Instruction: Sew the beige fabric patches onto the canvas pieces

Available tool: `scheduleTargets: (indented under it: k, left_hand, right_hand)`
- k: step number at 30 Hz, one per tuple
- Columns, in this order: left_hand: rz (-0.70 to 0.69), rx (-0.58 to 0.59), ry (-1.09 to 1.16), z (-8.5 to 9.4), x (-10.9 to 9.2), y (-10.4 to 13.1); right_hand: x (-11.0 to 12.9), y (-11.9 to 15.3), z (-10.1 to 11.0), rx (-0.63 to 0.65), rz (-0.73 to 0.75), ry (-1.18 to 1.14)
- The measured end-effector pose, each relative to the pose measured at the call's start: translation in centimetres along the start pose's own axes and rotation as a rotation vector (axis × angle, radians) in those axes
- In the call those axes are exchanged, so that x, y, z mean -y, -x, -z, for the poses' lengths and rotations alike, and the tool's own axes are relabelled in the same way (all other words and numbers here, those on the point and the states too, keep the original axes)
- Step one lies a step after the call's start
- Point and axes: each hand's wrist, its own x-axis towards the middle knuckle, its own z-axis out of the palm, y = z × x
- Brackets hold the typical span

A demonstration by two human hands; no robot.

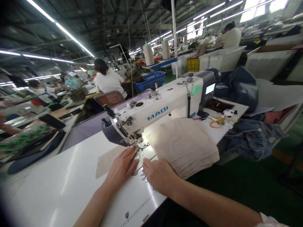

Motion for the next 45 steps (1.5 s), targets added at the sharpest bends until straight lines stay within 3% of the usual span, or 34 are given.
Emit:
scheduleTargets:
  k: [6, 13, 17, 22, 25, 32, 41, 45]
  left_hand:
    - [0.077, -0.013, 0.086, 0.0, 0.9, 0.7]
    - [0.072, 0.056, -0.037, -0.1, 0.5, 0.6]
    - [0.116, 0.104, -0.083, 1.0, -1.3, 0.6]
    - [0.022, 0.137, 0.011, 2.0, -4.9, 1.5]
    - [0.0, 0.124, 0.01, 1.9, -6.0, 2.0]
    - [0.039, 0.115, -0.021, 1.7, -5.7, 2.0]
    - [0.052, 0.083, -0.097, 0.8, -5.4, 2.5]
    - [0.043, 0.017, -0.154, 0.2, -4.7, 2.6]
  right_hand:
    - [0.0, 0.1, 0.1, -0.011, 0.017, 0.013]
    - [-0.2, 0.3, -0.8, -0.043, 0.032, 0.01]
    - [-0.2, 0.3, -0.6, -0.027, 0.016, -0.019]
    - [-0.1, 0.7, 1.0, 0.054, -0.039, -0.081]
    - [-0.1, 1.2, 1.7, 0.074, -0.066, -0.099]
    - [-0.4, 1.3, 1.9, 0.156, -0.027, -0.065]
    - [-0.4, 1.4, 1.5, 0.131, -0.016, -0.04]
    - [-0.3, 1.4, 1.5, 0.131, -0.018, -0.035]
